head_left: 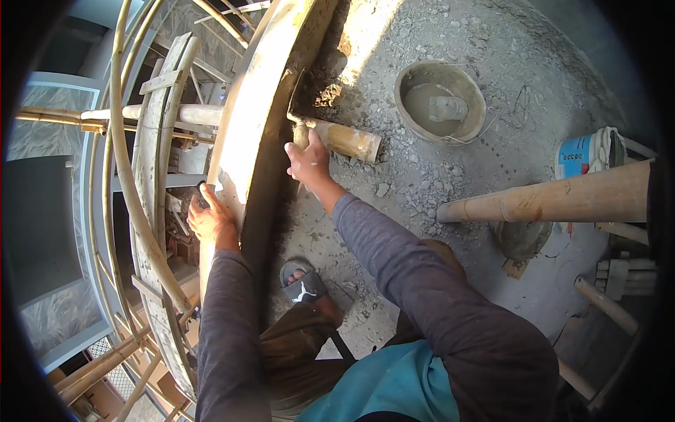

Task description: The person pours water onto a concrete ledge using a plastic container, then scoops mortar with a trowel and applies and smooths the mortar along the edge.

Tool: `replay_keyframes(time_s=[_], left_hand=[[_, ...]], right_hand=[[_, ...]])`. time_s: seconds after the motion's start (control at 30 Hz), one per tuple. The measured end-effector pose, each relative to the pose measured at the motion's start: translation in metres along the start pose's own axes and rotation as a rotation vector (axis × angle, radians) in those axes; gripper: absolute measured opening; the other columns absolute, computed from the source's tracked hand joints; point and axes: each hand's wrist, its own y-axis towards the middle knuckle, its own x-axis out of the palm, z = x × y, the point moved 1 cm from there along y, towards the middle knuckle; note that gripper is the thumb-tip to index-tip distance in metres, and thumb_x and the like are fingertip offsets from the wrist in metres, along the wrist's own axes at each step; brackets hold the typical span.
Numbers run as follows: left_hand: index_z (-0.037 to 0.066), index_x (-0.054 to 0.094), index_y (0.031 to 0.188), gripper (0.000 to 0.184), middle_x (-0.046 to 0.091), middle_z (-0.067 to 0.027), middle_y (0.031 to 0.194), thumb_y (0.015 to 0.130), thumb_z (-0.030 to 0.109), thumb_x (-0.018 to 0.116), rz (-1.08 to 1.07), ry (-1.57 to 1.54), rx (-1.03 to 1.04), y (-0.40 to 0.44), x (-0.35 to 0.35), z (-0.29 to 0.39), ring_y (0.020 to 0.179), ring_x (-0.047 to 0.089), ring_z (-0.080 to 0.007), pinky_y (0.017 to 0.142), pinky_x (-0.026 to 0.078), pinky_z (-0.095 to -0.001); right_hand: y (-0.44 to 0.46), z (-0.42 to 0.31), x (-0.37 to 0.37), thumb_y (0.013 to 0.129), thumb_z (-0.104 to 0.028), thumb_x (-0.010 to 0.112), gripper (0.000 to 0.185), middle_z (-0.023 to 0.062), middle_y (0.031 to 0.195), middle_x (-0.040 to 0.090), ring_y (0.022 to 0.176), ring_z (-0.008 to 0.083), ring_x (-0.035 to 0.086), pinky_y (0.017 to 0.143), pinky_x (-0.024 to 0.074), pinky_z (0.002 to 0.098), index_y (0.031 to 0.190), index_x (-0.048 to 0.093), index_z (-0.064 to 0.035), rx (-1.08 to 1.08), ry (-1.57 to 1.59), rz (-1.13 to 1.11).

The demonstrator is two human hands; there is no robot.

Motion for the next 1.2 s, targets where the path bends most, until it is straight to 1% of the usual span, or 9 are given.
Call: replay_keyframes(time_s=[0.03,0.13,0.33,0.43,0.57,0.7,0.87,1.03,1.2], left_hand=[[0.016,0.056,0.135,0.081,0.051,-0.0115,0.139,0.086,0.078,0.038,0.000,-0.002,-0.003,0.000,0.000,0.001,0.135,0.039,-0.0271,0.112,0.028,-0.0469],[0.017,0.056,0.134,0.080,0.051,-0.0116,0.139,0.086,0.077,0.038,-0.014,0.004,-0.010,-0.002,-0.002,0.002,0.136,0.038,-0.0270,0.112,0.029,-0.0469],[0.017,0.056,0.134,0.078,0.051,-0.0090,0.140,0.087,0.077,0.038,-0.035,0.043,-0.025,-0.002,-0.004,0.006,0.135,0.039,-0.0271,0.111,0.030,-0.0462],[0.017,0.056,0.134,0.079,0.050,-0.0091,0.141,0.087,0.077,0.037,-0.032,0.033,-0.002,-0.002,-0.003,0.004,0.135,0.038,-0.0271,0.111,0.030,-0.0465],[0.017,0.056,0.134,0.080,0.050,-0.0094,0.141,0.086,0.078,0.037,-0.031,0.031,0.000,-0.001,-0.002,0.003,0.136,0.038,-0.0272,0.111,0.029,-0.0467],[0.017,0.055,0.135,0.082,0.050,-0.0099,0.141,0.086,0.079,0.036,-0.019,0.034,-0.023,0.001,0.001,0.002,0.137,0.037,-0.0270,0.112,0.029,-0.0471],[0.017,0.056,0.134,0.082,0.050,-0.0099,0.141,0.085,0.079,0.036,-0.020,0.023,0.005,0.001,0.002,0.000,0.136,0.038,-0.0271,0.112,0.029,-0.0471],[0.017,0.058,0.132,0.080,0.052,-0.0101,0.139,0.086,0.078,0.038,-0.008,0.019,0.011,0.001,0.003,0.000,0.134,0.040,-0.0268,0.111,0.030,-0.0469],[0.017,0.058,0.132,0.079,0.053,-0.0099,0.138,0.086,0.078,0.038,0.003,0.022,0.020,-0.001,0.000,0.001,0.134,0.041,-0.0270,0.110,0.031,-0.0468]], right_hand=[[0.014,0.000,0.002,0.086,-0.013,0.064,0.064,0.0148,0.086,0.061,0.056,0.0222,0.062,0.042,0.0531,0.0319,0.143,0.036,-0.0008,-0.098,-0.027,0.057],[0.021,-0.007,0.003,0.085,-0.014,0.064,0.066,0.0135,0.085,0.061,0.051,0.0209,0.060,0.042,0.0518,0.0316,0.144,0.036,-0.0017,-0.090,-0.039,0.020],[-0.016,0.036,0.004,0.084,-0.016,0.063,0.059,0.0118,0.091,0.060,0.055,0.0158,0.059,0.044,0.0523,0.0287,0.137,0.043,0.0004,-0.523,-0.173,0.059],[-0.046,0.026,-0.004,0.085,-0.018,0.065,0.060,0.0104,0.089,0.060,0.056,0.0144,0.059,0.044,0.0529,0.0282,0.138,0.042,0.0007,-0.421,0.022,-0.069],[-0.019,0.014,-0.010,0.087,-0.013,0.065,0.055,0.0060,0.082,0.056,0.054,0.0116,0.053,0.045,0.0530,0.0285,0.136,0.043,-0.0008,-0.028,0.147,-0.017],[0.033,0.010,-0.012,0.087,-0.010,0.065,0.028,0.0036,0.078,0.053,0.056,0.0107,0.052,0.048,0.0547,0.0321,0.111,0.052,-0.0047,0.044,0.178,-0.021],[0.037,-0.012,-0.004,0.084,-0.012,0.066,0.026,0.0065,0.085,0.055,0.060,0.0166,0.057,0.049,0.0562,0.0331,0.105,0.054,-0.0028,-0.039,0.044,-0.063],[-0.017,-0.016,-0.012,0.083,-0.016,0.063,0.054,0.0103,0.083,0.059,0.052,0.0173,0.060,0.044,0.0529,0.0309,0.131,0.046,0.0003,-0.200,0.096,-0.160],[-0.040,0.027,-0.023,0.085,-0.017,0.063,0.060,0.0123,0.095,0.061,0.053,0.0161,0.061,0.045,0.0540,0.0288,0.139,0.042,-0.0010,-0.237,0.114,-0.105]])
